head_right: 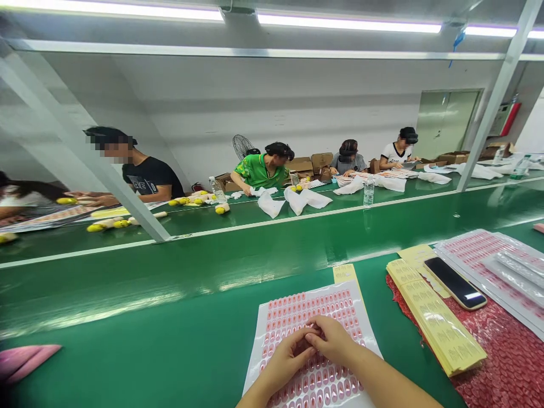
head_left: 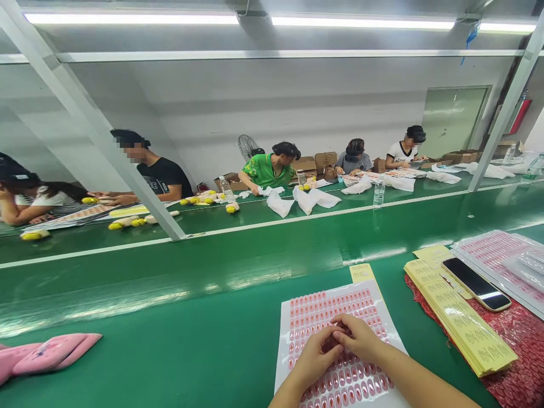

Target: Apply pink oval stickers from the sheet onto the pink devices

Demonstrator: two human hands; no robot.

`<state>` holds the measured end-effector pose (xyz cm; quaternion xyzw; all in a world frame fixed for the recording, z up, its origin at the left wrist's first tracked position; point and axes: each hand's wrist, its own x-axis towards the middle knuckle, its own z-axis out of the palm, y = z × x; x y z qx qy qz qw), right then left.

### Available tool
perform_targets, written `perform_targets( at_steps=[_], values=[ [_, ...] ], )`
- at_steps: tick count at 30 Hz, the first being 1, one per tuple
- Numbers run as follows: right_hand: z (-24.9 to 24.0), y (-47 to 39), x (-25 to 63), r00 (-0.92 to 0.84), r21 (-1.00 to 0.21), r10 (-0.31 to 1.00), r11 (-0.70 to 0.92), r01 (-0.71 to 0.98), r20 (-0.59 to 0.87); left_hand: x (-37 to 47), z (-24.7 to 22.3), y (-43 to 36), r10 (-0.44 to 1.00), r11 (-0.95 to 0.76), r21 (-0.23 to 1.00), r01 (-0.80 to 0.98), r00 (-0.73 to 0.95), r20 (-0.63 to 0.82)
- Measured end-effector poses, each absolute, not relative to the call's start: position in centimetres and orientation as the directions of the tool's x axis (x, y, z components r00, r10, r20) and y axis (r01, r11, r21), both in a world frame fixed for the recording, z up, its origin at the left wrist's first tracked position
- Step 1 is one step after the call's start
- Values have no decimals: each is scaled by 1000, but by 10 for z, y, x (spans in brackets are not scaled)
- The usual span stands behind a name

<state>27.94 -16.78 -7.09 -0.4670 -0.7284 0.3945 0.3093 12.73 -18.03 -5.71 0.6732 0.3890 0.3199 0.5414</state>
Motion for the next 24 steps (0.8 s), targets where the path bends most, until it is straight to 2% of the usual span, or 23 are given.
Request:
perform_targets(
  at_steps=[13, 24],
  values=[
    [-64, -169, 280, -409, -851, 908, 283, 442, 90, 128, -53, -181, 869, -117, 975, 189, 495, 9],
    [-70, -167, 281, -396, -793, 916, 288, 537, 64, 128, -52, -181, 862, -132, 972, 195, 507, 16]
  ],
)
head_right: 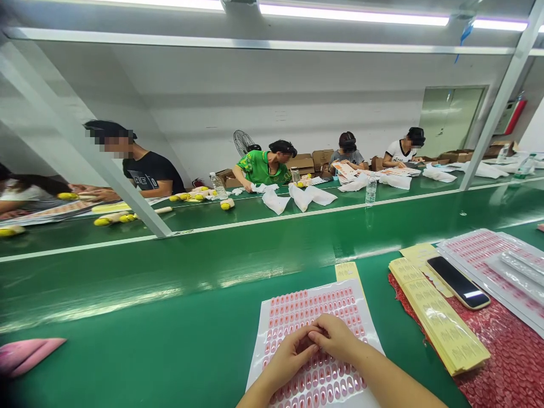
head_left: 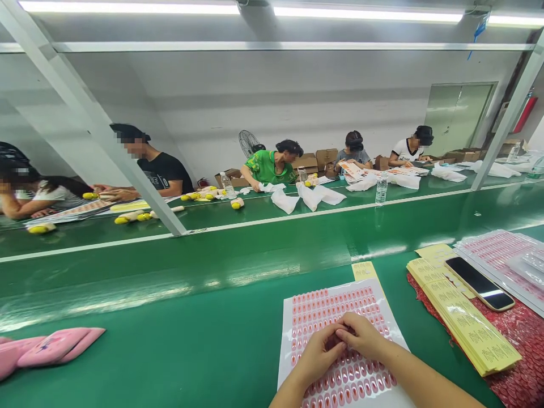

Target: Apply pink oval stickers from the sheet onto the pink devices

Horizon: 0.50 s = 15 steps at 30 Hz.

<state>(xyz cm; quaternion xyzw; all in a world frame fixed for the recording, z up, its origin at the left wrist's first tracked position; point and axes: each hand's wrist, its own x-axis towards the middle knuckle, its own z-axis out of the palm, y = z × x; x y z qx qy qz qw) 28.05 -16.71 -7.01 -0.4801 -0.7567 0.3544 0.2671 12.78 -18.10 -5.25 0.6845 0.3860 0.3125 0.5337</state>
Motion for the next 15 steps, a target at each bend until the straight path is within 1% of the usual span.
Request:
perform_targets(
  at_steps=[9, 15],
  values=[
    [-70, -167, 280, -391, -795, 918, 286, 535, 67, 127, -60, -179, 858, -106, 970, 216, 513, -20],
    [-69, -166, 278, -372, -776, 927, 275, 567, 57, 126, -62, -177, 854, -103, 986, 131, 520, 20]
  ],
)
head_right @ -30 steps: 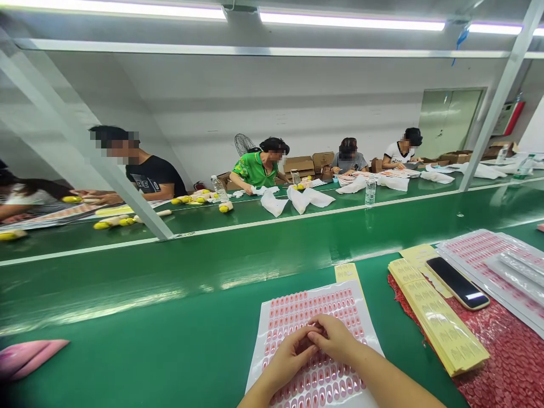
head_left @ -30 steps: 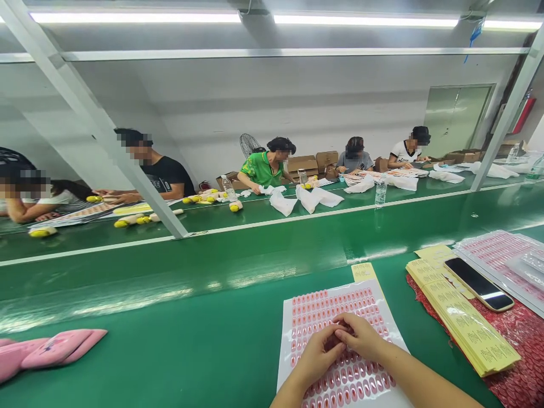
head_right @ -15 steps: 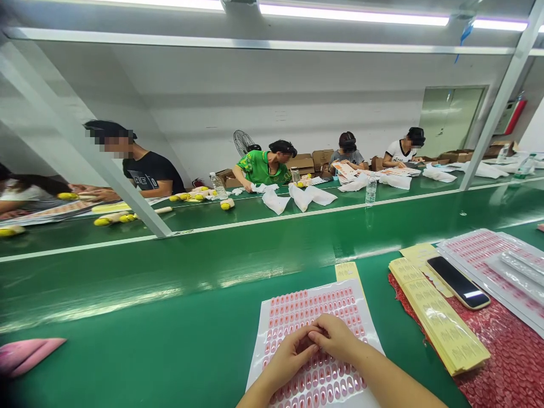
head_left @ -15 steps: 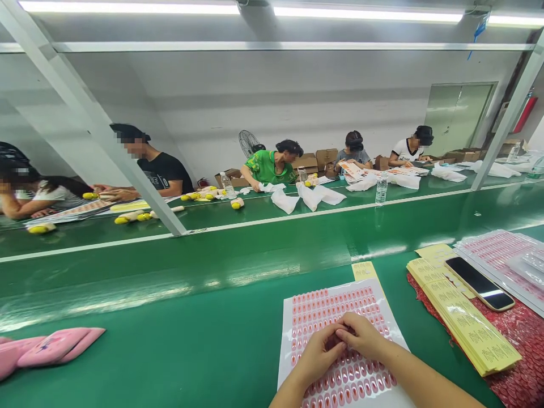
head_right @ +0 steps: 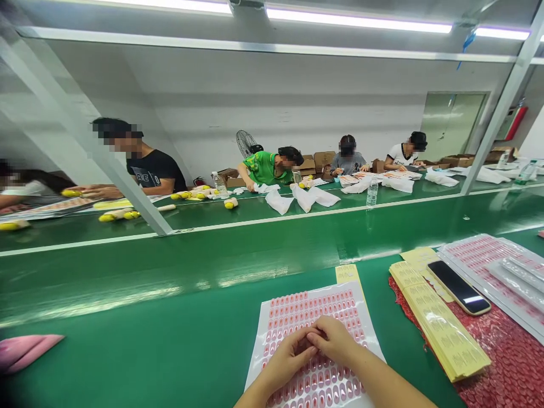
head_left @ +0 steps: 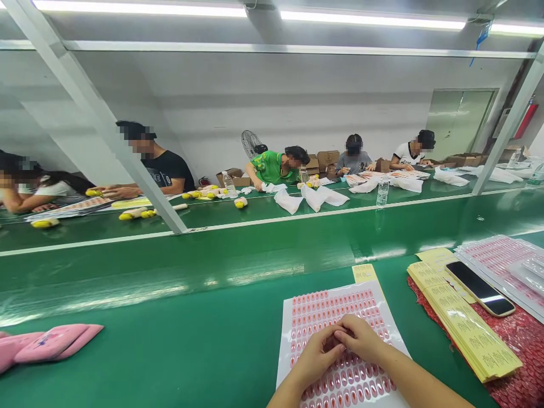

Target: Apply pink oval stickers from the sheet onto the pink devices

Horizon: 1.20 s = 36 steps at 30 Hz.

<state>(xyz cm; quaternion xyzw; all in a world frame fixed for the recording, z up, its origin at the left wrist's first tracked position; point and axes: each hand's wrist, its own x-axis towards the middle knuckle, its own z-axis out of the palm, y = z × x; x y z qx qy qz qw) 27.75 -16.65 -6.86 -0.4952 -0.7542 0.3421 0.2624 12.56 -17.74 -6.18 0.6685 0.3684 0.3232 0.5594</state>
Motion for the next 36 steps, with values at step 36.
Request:
perform_targets(
  at_steps=[36],
  values=[
    [-88, -178, 260, -294, -723, 944, 307, 619, 149, 116, -67, -174, 930, 63, 998, 4, 363, -61]
  ],
)
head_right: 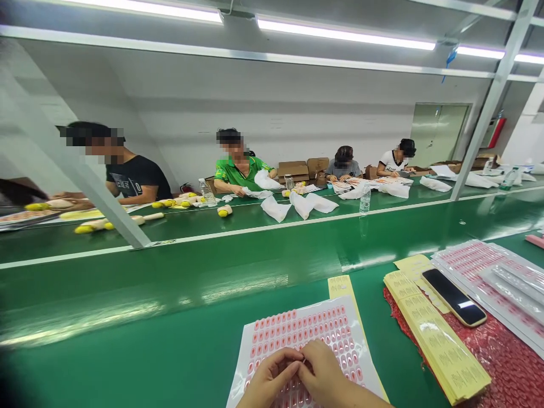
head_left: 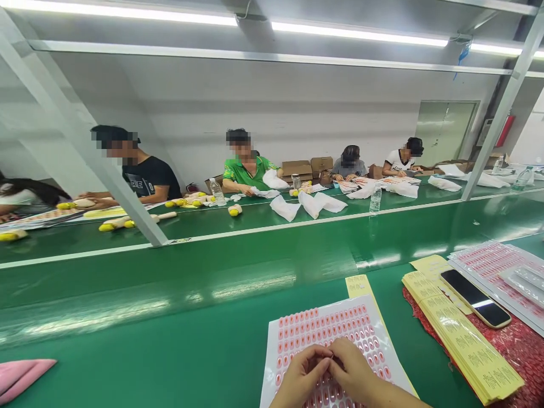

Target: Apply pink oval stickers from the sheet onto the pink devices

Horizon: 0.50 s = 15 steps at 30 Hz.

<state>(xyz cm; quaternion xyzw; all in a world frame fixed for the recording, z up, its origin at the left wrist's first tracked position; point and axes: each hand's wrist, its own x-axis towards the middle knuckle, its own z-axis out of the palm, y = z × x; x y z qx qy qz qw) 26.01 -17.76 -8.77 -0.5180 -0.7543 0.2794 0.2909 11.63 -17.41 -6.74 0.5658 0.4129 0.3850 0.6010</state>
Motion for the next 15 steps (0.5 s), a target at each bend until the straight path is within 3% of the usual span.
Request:
perform_targets(
  at_steps=[15],
  values=[
    [-82, -175, 261, -302, -757, 948, 269, 596, 99, 117, -66, -176, 926, 11, 999, 47, 376, -28]
  ],
)
